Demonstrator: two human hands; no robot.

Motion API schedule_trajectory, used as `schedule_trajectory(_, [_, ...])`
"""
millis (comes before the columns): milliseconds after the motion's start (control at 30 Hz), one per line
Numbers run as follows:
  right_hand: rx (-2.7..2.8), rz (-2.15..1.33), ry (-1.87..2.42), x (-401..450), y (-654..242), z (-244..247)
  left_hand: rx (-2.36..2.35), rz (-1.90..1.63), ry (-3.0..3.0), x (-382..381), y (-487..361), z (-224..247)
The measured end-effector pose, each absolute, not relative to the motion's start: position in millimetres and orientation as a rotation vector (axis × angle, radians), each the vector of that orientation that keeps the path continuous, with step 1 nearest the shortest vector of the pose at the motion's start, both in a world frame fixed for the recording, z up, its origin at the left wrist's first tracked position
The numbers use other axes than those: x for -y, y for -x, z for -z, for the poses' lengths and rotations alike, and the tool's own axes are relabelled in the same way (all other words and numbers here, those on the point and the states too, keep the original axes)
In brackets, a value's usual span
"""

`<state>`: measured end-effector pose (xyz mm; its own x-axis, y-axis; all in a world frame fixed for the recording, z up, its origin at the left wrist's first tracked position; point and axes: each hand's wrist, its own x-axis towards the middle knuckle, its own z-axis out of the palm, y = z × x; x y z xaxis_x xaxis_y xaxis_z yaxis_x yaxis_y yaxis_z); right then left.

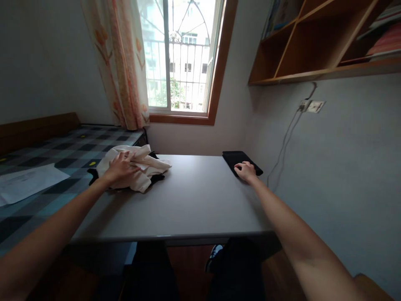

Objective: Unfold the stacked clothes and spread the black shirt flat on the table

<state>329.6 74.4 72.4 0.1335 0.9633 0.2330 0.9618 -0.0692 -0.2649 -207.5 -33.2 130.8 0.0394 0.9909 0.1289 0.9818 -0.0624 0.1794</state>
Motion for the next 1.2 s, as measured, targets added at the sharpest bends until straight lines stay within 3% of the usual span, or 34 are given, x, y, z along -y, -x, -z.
schedule_trajectory(300, [1.908, 0.063, 2.306, -81, -322, -41, -2.311, -0.385, -2.346, 28, 207, -89])
schedule_trajectory(500, [1.779, -0.066, 2.259, -84, -321, -49, -2.444, -0.333, -2.377, 24, 202, -71])
schedule_trajectory(700, [1.788, -0.244, 1.972, -80, -308, -82, -2.466, -0.471, -2.321, 22, 194, -75])
schedule_trajectory(800, [1.592, -0.659, 1.552, -67, -294, -108, -2.473, -0.701, -2.325, 26, 174, -86])
schedule_trajectory(900, [1.375, -1.063, 1.111, -49, -279, -139, -2.293, -0.852, -2.411, 30, 140, -95])
schedule_trajectory(1000, [1.343, -1.144, 0.881, -32, -270, -167, -1.934, -0.811, -2.582, 35, 102, -96])
schedule_trajectory(1200, [1.365, -1.044, 1.115, -20, -297, -170, -1.629, -0.837, -2.704, 43, 63, -87])
